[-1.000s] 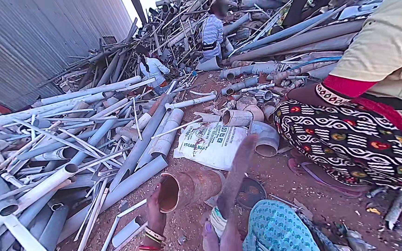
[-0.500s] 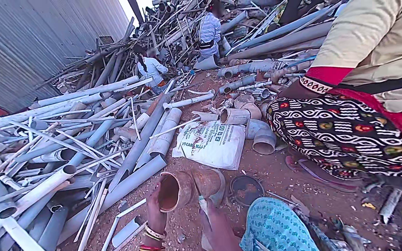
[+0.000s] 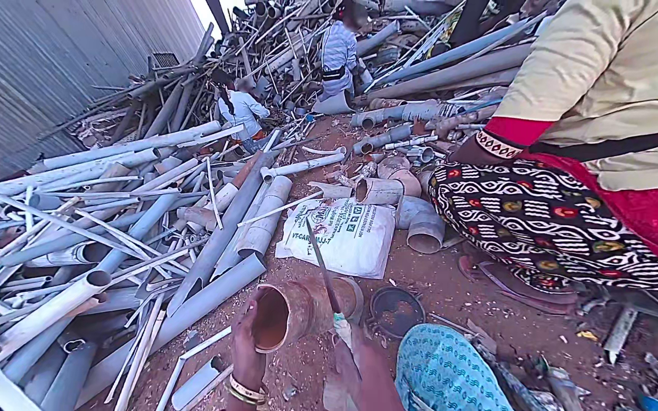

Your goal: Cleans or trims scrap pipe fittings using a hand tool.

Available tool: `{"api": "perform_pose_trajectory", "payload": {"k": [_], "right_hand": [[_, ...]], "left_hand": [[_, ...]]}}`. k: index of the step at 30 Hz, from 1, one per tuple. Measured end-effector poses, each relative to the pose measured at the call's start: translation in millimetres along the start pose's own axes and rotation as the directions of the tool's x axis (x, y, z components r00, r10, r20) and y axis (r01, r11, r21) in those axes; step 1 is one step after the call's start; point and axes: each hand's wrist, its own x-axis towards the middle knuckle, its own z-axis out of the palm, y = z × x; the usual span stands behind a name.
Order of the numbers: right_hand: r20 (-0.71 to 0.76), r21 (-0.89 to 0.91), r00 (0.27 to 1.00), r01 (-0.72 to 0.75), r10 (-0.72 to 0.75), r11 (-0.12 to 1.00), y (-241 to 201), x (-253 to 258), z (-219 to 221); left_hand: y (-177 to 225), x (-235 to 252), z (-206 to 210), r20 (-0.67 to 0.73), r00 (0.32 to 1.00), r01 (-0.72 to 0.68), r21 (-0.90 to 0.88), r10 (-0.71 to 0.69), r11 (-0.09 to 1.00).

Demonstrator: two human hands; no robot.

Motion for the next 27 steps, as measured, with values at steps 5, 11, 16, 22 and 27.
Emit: {"api": "perform_pose_trajectory", "payload": {"k": [5,11,16,22,27], "right_hand": [[-0.32,0.217,0.89,0.403,-0.325,0.889,-29,-25,-24],[0.098,0.003,0.992,-0.078,0.077,0.997,6,-1,13],[-0.142,0.272,0.972,0.218,-0.185,0.937,-23,-21,-21],[-0.064,0.087,0.997,0.053,-0.048,0.995,14,-13,19],[-0.1,0.224,0.994,0.072,-0.05,0.972,5,-9,0]], "left_hand": [[1,-3,2,-0.031,1.0,-0.001,-0.015,0.0,1.0],[-1,-5,3,-0.015,1.0,0.027,-0.047,-0.027,0.999],[2,-8,3,-0.045,0.998,0.044,-0.019,-0.044,0.999],[1,-12,10,-0.053,0.998,0.024,-0.036,-0.026,0.999],[0,-17,11,-0.119,0.993,0.025,-0.01,-0.026,1.0]]}}
